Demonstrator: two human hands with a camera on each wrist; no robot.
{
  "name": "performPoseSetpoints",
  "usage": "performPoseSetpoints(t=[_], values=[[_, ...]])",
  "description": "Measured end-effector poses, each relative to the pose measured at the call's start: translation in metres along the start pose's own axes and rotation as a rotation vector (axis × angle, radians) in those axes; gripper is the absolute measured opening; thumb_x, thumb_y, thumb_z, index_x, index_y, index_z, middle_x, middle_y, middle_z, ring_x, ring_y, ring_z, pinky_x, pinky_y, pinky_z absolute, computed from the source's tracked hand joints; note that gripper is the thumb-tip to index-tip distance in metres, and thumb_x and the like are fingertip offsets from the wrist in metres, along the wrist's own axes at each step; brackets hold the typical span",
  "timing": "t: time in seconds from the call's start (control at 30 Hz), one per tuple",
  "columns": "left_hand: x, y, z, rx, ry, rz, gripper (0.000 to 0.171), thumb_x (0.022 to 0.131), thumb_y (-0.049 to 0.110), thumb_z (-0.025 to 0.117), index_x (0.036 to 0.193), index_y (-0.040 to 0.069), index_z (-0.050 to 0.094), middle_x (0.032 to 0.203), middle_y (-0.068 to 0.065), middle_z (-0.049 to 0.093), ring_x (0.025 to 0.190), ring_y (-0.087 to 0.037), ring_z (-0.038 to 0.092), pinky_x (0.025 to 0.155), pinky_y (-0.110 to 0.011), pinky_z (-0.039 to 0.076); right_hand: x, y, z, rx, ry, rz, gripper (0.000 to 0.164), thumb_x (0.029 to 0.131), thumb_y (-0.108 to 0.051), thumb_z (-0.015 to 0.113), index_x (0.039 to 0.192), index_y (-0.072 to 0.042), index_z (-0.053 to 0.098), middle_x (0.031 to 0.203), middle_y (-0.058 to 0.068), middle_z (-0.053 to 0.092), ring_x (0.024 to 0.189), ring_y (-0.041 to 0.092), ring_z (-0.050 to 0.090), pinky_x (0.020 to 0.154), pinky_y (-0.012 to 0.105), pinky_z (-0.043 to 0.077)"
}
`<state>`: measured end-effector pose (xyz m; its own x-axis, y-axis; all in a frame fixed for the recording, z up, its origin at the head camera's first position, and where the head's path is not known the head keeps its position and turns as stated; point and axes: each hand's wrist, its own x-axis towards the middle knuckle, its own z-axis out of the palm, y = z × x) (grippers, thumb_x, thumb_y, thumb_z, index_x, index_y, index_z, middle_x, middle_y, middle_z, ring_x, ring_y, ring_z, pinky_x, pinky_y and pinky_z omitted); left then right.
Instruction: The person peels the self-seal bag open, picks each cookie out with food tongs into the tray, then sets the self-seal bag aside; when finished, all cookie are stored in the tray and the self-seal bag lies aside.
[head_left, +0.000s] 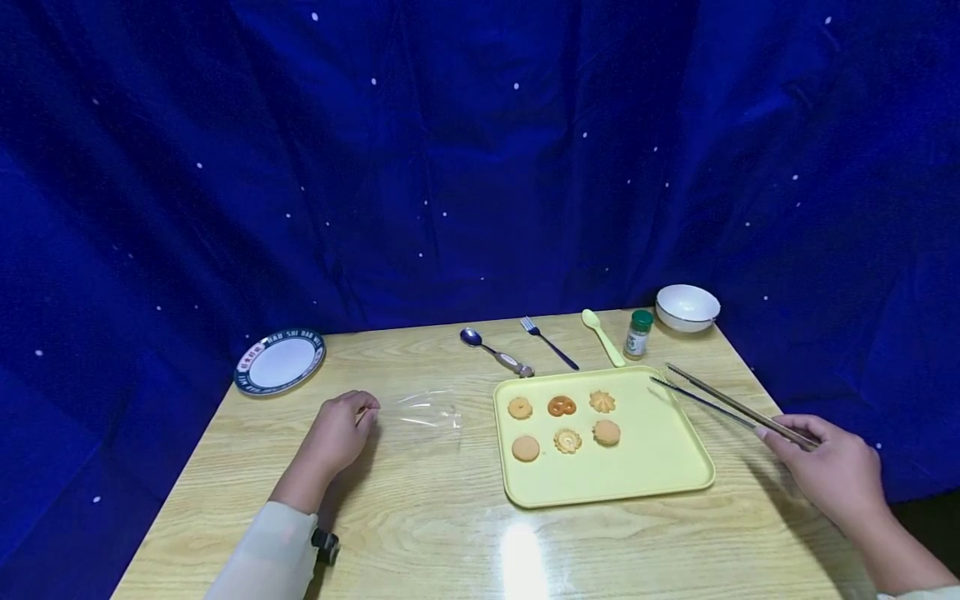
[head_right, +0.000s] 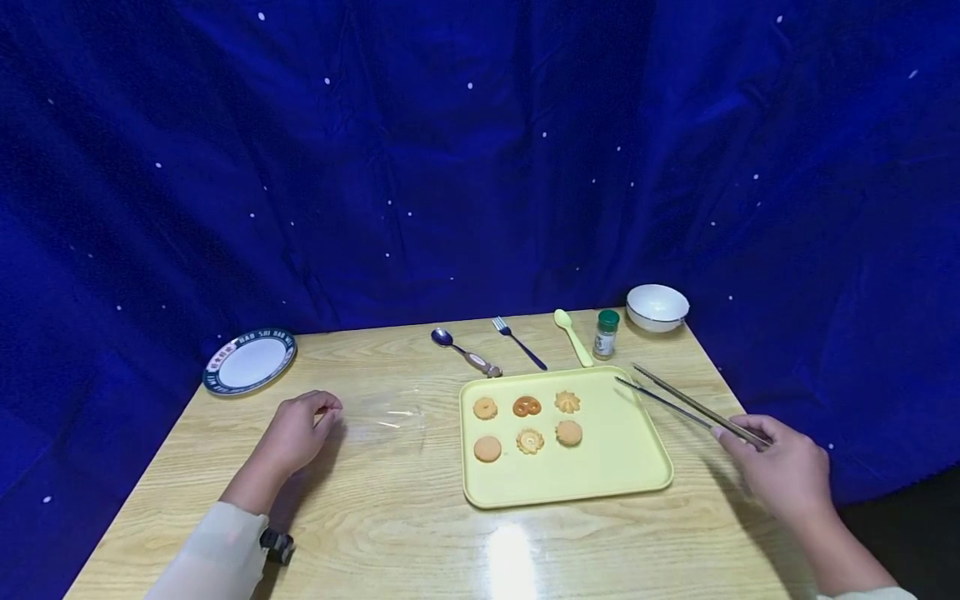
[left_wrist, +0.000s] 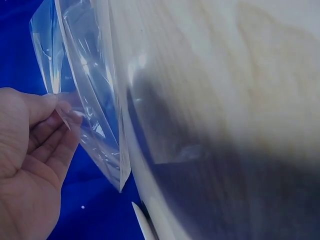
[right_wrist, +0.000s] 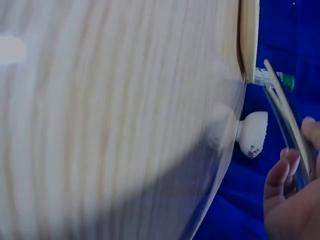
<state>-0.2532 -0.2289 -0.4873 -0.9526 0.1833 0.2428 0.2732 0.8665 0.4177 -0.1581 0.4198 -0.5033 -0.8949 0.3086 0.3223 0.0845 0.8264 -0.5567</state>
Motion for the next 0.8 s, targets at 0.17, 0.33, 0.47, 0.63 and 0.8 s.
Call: performPoseSetpoints(t=[0.17, 0.33, 0.47, 0.63, 0.8], values=[[0.007, 0.005, 0.001, 0.014, 0.009, 0.04, 0.008, 0.1, 0.01, 0.065, 0.103, 0.006, 0.072, 0.107, -0.01, 0.073, 0.104, -0.028, 0.07, 0.088, -0.046, 0.057, 0.001, 0.0, 0.007, -0.018, 0.026, 0.052, 0.045, 0.092, -0.044, 0.073, 0.112, -0.003, 0.074, 0.107, 0.025, 0.074, 0.101, 0.054, 0.062, 0.082, 0.056, 0.035], [0.011, 0.007, 0.004, 0.038, 0.007, 0.07, 0.007, 0.099, 0.008, 0.065, 0.101, 0.006, 0.072, 0.104, -0.009, 0.073, 0.095, -0.025, 0.07, 0.082, -0.043, 0.057, 0.005, 0.001, 0.011, -0.064, 0.007, 0.078, 0.049, 0.095, -0.045, 0.068, 0.114, 0.0, 0.073, 0.109, 0.025, 0.073, 0.103, 0.054, 0.062, 0.081, 0.054, 0.034], [0.012, 0.007, 0.006, 0.041, 0.007, 0.07, 0.008, 0.099, 0.008, 0.065, 0.101, 0.006, 0.072, 0.102, -0.008, 0.073, 0.094, -0.023, 0.069, 0.082, -0.042, 0.057, 0.008, 0.003, 0.011, -0.123, -0.048, 0.085, 0.053, 0.097, -0.047, 0.064, 0.116, 0.002, 0.07, 0.114, 0.027, 0.071, 0.102, 0.055, 0.061, 0.077, 0.054, 0.038], [0.013, 0.007, 0.008, 0.04, -0.003, 0.074, 0.008, 0.099, 0.008, 0.065, 0.101, 0.005, 0.072, 0.103, -0.009, 0.073, 0.097, -0.025, 0.07, 0.084, -0.043, 0.057, 0.01, 0.004, 0.007, -0.198, -0.139, 0.096, 0.056, 0.096, -0.053, 0.063, 0.111, 0.0, 0.069, 0.112, 0.031, 0.069, 0.094, 0.058, 0.06, 0.063, 0.051, 0.042], [0.014, 0.007, 0.012, 0.044, -0.03, 0.069, 0.009, 0.1, 0.009, 0.065, 0.103, 0.006, 0.073, 0.104, -0.008, 0.073, 0.1, -0.025, 0.07, 0.086, -0.043, 0.057, 0.01, 0.002, 0.007, -0.24, -0.224, 0.116, 0.063, 0.092, -0.063, 0.064, 0.11, -0.003, 0.072, 0.114, 0.031, 0.069, 0.092, 0.058, 0.061, 0.059, 0.049, 0.041]])
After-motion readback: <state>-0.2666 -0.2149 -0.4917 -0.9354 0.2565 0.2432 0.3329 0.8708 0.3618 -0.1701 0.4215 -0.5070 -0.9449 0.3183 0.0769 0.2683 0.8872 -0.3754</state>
